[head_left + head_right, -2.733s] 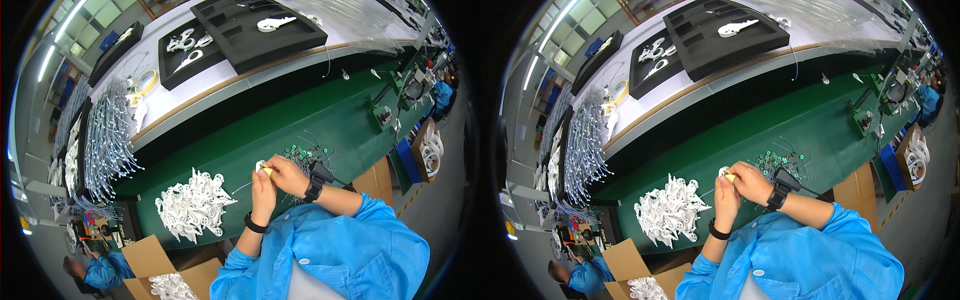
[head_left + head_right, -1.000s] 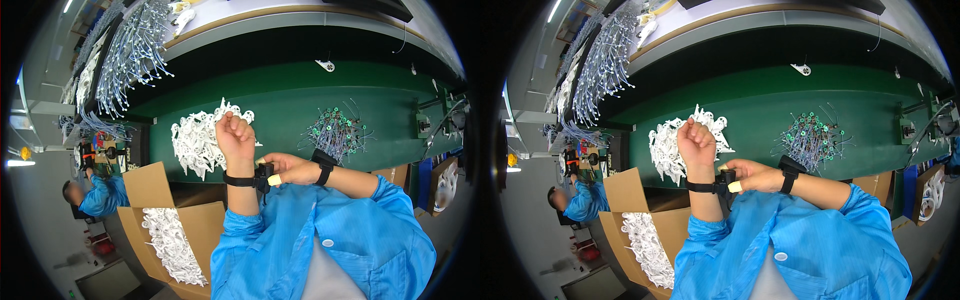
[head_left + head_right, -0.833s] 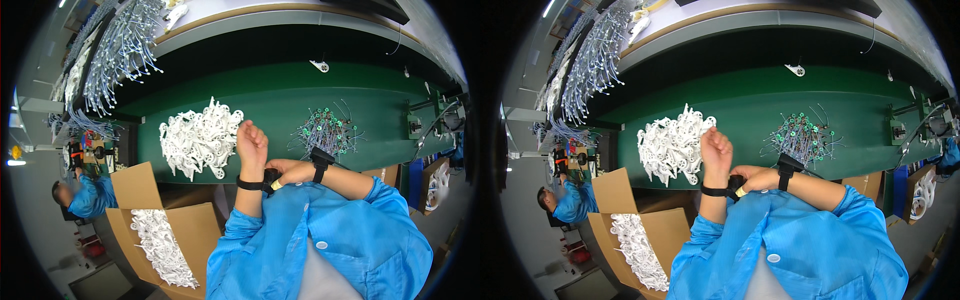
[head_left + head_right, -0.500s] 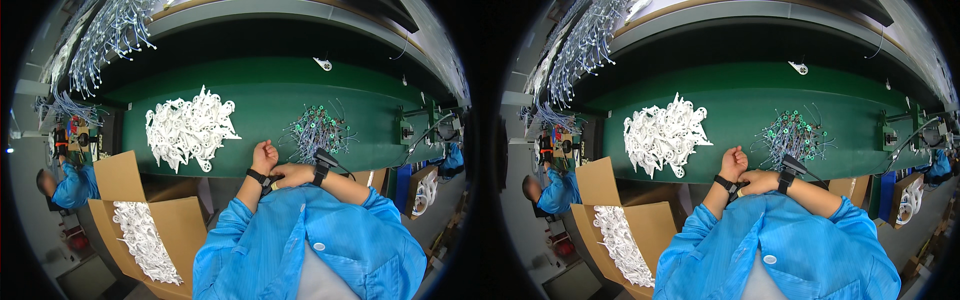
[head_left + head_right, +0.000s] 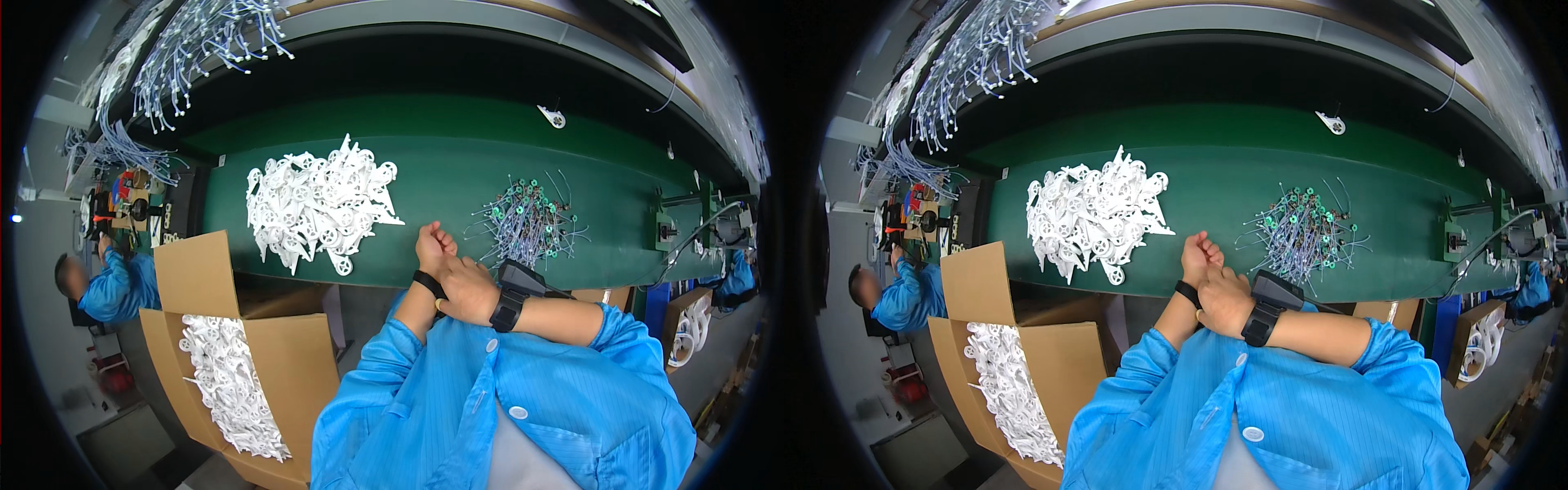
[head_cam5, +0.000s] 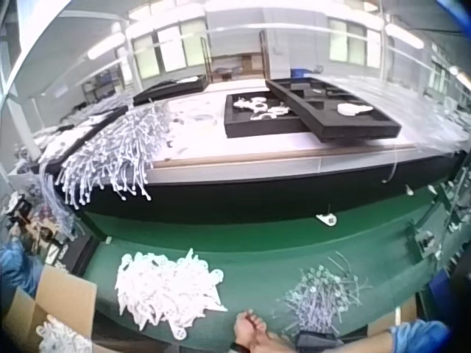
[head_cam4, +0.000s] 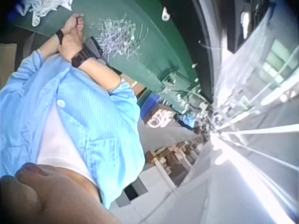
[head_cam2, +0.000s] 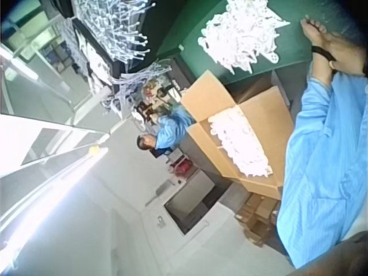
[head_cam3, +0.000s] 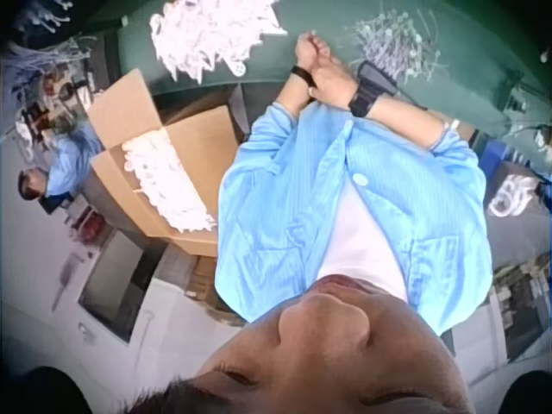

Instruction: The person is manually assembling small white plastic components by attaching multiple thin wires with green connectors to them.

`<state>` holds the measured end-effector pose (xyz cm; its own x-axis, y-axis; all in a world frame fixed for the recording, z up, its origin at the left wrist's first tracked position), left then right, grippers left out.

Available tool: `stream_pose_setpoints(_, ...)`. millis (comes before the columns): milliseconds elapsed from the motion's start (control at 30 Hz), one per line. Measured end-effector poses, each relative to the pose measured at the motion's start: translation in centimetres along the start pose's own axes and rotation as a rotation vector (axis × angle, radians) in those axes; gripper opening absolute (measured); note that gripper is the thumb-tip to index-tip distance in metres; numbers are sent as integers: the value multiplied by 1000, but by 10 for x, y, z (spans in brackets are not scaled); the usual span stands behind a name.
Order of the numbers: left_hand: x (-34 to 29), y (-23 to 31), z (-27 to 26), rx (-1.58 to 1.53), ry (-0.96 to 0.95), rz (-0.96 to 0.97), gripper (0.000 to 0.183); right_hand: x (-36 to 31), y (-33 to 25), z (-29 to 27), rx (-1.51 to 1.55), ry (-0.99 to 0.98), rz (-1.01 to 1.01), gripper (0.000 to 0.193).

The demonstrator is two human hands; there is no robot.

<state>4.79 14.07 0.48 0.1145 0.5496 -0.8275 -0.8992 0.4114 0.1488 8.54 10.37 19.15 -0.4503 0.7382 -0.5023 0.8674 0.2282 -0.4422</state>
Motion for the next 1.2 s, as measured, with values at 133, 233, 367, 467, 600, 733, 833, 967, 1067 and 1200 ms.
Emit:
stream_pose_setpoints(133, -3, 10, -2, 57, 28, 95, 14, 9, 1, 3, -21, -25, 8, 49)
stream_pose_setpoints(233, 3, 13, -10, 115, 28, 130, 14, 17, 2, 14, 28, -129, 37, 49)
stream_pose_setpoints(367, 4, 15, -15, 109, 56, 137, 14, 10, -6, 4, -26, 60, 66, 33)
stream_pose_setpoints(467, 3, 14, -15, 81, 45, 133, 14, 12, -2, 6, 18, 20, 56, 33)
stream_pose_setpoints(600, 1, 14, -15, 82, 49, 118, 13, 18, 14, 19, 251, -133, 34, 31)
stream_pose_setpoints(733, -4, 14, -8, 91, 10, 135, 13, 19, 21, 15, 389, -148, 68, 33)
stream_pose_setpoints(833, -13, 17, 0, 119, 6, 175, 14, 17, 23, 8, 420, -251, 94, 32)
stream_pose_setpoints(967, -28, 27, 25, 427, -84, 393, 16, 8, 48, 35, 807, -473, 301, 24)
stream_pose_setpoints(1067, -33, 28, 40, 477, -146, 444, 16, 5, 49, 42, 1075, -517, 348, 20)
stream_pose_setpoints(1200, -35, 26, 50, 477, -177, 438, 16, 3, 42, 31, 1233, -420, 321, 14)
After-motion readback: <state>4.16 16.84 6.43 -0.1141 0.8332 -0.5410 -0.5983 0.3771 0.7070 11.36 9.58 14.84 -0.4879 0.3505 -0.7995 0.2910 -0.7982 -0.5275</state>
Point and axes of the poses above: each hand's wrist, its own x-axis towards the middle knuckle, its own z-axis out of the palm, y = z × x, the point moved 8 cm from there along x, towards the middle knuckle, and after that the axes turned 6 degrees about -x, right-handed, at the moved point
